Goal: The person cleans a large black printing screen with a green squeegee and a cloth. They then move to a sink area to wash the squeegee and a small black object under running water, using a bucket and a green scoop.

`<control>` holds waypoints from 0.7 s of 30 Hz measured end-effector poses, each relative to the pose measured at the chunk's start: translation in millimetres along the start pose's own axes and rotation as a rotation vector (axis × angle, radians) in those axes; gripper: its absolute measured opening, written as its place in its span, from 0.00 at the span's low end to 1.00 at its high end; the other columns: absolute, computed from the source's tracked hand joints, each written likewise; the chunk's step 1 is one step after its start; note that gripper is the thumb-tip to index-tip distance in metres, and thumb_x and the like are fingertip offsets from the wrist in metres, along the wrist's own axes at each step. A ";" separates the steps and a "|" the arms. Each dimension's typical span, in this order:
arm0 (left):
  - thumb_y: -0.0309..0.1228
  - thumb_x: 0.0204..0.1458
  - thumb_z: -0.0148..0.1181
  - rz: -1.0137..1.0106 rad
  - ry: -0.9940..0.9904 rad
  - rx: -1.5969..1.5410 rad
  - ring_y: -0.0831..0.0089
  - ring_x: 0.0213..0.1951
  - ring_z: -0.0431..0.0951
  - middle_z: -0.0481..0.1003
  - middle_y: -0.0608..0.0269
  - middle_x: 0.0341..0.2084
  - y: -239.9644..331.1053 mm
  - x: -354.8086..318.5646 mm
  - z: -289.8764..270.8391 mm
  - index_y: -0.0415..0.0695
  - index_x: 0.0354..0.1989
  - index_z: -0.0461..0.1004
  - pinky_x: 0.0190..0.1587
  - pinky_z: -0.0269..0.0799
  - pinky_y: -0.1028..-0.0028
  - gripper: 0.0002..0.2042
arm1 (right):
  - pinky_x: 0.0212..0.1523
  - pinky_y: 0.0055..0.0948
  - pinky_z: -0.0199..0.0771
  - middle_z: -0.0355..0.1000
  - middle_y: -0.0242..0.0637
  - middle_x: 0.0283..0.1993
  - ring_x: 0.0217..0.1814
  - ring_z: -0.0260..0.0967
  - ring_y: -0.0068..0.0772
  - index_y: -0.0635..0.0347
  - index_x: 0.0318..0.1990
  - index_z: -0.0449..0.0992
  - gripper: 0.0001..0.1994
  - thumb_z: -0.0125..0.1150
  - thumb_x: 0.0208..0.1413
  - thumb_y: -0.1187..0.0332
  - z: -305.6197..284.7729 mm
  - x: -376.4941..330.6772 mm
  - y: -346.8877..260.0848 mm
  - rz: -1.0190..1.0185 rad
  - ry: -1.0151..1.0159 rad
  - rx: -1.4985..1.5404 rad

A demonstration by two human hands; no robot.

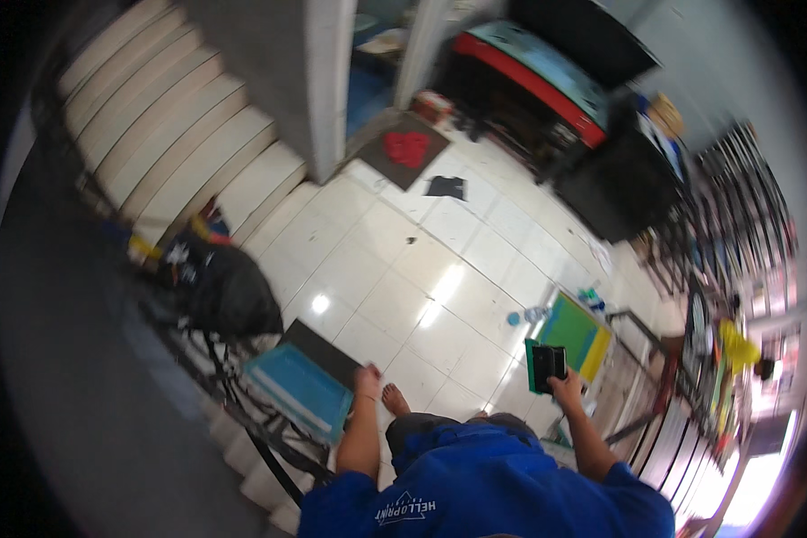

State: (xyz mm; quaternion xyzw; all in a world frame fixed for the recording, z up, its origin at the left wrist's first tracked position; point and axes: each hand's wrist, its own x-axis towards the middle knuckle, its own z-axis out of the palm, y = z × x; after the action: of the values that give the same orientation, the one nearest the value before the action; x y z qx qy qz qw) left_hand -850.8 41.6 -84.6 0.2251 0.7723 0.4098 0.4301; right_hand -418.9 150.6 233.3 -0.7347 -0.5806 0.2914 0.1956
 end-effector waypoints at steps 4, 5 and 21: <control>0.29 0.55 0.46 -0.299 -0.481 -0.445 0.77 0.18 0.66 0.67 0.67 0.18 59.8 -89.0 115.6 0.38 0.34 0.73 0.21 0.63 0.78 0.09 | 0.44 0.42 0.73 0.75 0.54 0.36 0.41 0.74 0.53 0.65 0.42 0.75 0.21 0.62 0.36 0.67 -44.2 -14.6 51.0 0.142 0.171 -0.298; 0.31 0.56 0.45 -0.330 -0.547 -0.351 0.75 0.21 0.69 0.68 0.65 0.18 73.5 -105.1 121.9 0.37 0.33 0.73 0.24 0.66 0.74 0.12 | 0.45 0.44 0.72 0.75 0.55 0.37 0.42 0.73 0.55 0.64 0.43 0.74 0.21 0.62 0.37 0.66 -52.1 -26.0 71.9 0.187 0.212 -0.327; 0.31 0.57 0.48 0.176 -0.420 1.524 0.56 0.37 0.76 0.76 0.47 0.37 -12.1 -89.5 -68.4 0.35 0.44 0.73 0.38 0.71 0.61 0.14 | 0.46 0.44 0.73 0.76 0.50 0.39 0.44 0.74 0.52 0.58 0.38 0.79 0.15 0.58 0.41 0.66 -68.0 -339.4 377.6 1.043 0.346 -0.150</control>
State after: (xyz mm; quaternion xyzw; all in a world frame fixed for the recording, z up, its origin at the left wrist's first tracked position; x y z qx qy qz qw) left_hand -861.5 -57.9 -31.5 0.5899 0.7223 -0.2498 0.2604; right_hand -148.3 -268.3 116.4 -0.9738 -0.1186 0.1827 0.0650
